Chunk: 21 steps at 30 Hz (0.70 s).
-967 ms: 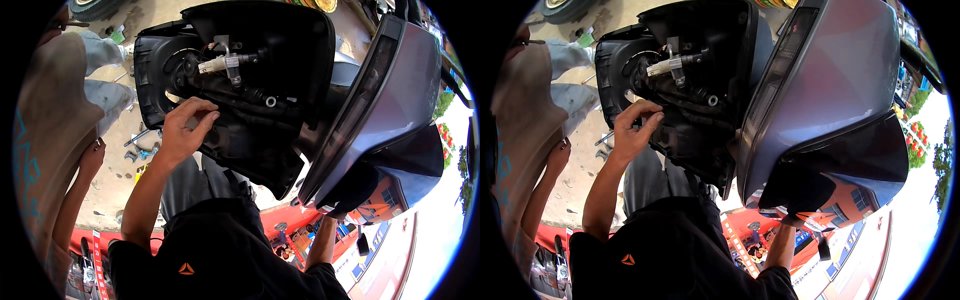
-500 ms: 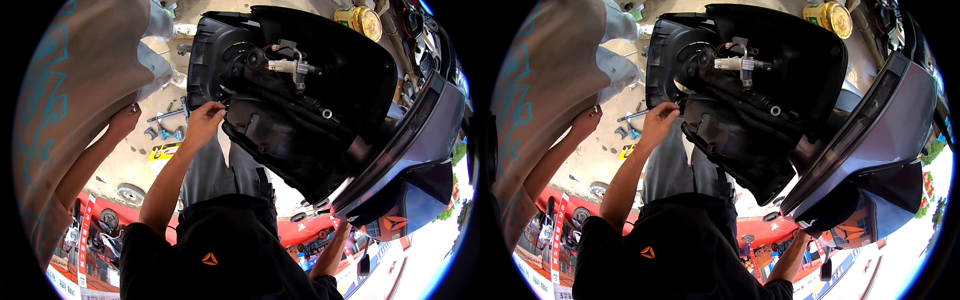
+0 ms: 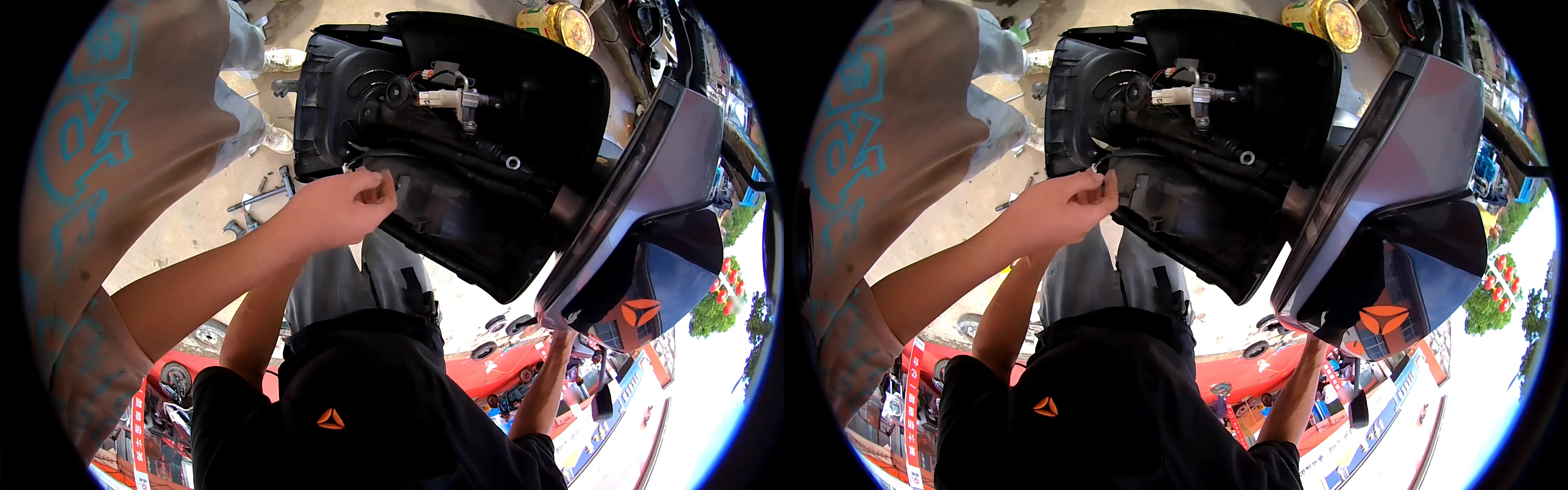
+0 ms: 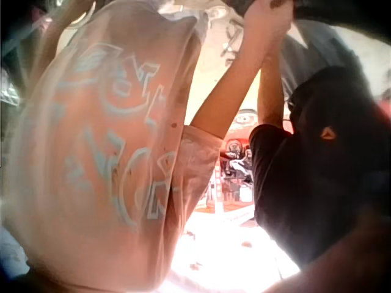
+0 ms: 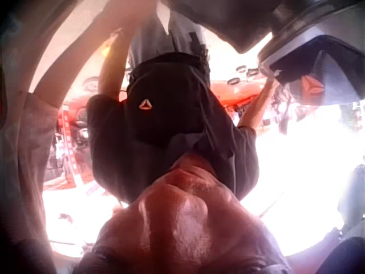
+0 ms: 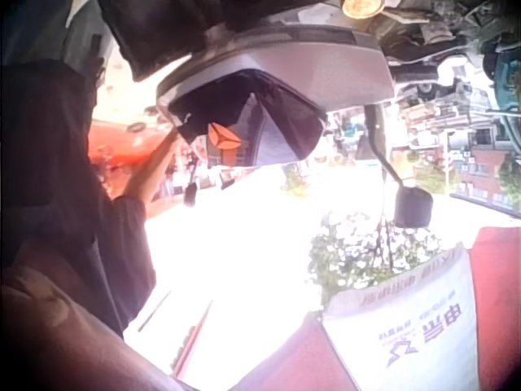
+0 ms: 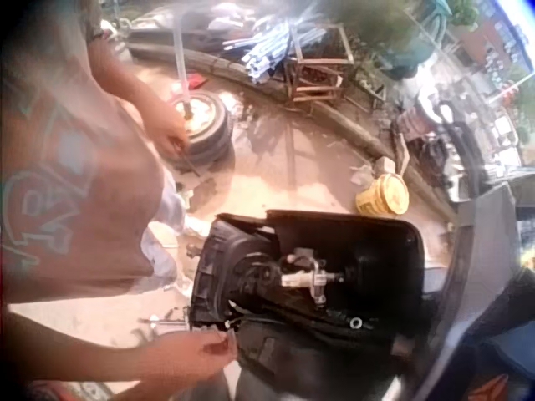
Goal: The person removes an old tire from a scooter wheel using a tire iron and a large clamp tool. They then apply a sealant to the rim of a new tire and mount it onto the wheel hub.
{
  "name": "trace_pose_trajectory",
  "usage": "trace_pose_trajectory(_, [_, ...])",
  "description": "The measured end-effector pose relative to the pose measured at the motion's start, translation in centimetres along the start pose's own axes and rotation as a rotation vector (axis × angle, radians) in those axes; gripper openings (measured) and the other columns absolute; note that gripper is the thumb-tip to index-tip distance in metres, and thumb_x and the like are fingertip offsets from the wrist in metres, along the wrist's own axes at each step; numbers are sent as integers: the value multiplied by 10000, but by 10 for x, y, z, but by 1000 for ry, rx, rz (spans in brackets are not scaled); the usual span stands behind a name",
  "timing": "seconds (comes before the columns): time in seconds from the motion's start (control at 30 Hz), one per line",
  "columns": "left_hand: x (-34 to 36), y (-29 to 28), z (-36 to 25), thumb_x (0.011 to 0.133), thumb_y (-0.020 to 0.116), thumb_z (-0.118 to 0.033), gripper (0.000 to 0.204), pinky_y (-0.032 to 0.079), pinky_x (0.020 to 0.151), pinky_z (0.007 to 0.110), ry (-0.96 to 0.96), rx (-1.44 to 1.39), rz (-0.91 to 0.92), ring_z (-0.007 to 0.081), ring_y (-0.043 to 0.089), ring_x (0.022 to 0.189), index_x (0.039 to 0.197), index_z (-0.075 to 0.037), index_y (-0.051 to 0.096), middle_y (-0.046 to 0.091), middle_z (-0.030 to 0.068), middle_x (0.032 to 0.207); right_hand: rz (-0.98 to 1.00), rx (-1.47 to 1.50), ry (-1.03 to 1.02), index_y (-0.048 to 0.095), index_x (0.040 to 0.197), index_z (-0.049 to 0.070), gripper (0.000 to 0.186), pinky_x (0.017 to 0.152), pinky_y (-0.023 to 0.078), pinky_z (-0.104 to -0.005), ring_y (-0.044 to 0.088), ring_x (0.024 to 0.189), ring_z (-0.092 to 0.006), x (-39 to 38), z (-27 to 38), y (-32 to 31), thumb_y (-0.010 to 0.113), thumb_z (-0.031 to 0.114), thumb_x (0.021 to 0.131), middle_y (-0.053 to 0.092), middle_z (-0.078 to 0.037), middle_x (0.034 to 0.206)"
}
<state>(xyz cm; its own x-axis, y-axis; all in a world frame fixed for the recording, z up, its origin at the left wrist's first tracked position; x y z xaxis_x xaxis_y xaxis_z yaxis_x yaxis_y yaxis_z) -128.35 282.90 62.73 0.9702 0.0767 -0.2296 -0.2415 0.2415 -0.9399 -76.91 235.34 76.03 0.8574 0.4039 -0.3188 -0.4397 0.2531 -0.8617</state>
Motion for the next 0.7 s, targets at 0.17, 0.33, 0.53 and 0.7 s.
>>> trace_pose_trajectory(0.17, [91,-35,-12,1028,612,-196,202,590,767,324,48,-1396,-351,198,720,876,1194,-113,693,720,62,960,1,88,-22,597,1200,47,254,483,421,-314,584,585,-187,13,14,5,554,272,1090,589,-81,787])
trace_pose_trajectory(0.33, [101,-43,-17,997,670,-151,205,598,771,345,-203,-1313,-321,217,721,834,1184,-88,725,741,78,938,126,324,87,601,1184,50,255,466,407,-301,576,573,-175,33,55,26,545,282,1095,583,-70,763])
trace_pose_trajectory(0.53, [-22,-91,-95,953,759,-118,205,531,914,426,-1224,-1794,-747,325,683,955,1120,-6,720,738,181,1010,407,455,55,604,1025,34,224,379,259,-261,397,402,-93,16,161,23,484,205,1105,454,19,602])
trace_pose_trajectory(0.7, [-20,-181,-158,1004,752,-106,214,594,787,307,-1364,-1860,-861,140,724,883,1175,21,728,767,83,1021,586,495,-268,584,1436,-7,373,523,538,-271,659,595,-159,17,170,16,389,109,1139,660,-102,902])
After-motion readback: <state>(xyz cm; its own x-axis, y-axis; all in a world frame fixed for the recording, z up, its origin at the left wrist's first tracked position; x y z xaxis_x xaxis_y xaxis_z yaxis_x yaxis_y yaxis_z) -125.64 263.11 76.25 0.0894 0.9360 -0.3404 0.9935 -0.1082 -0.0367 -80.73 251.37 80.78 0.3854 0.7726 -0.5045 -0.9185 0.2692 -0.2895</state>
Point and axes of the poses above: each hand's wrist, its own x-axis towards the middle knuckle, its own y-axis out of the palm, z = x × y, the point moved 2 cm from there along x, towards the middle knuckle
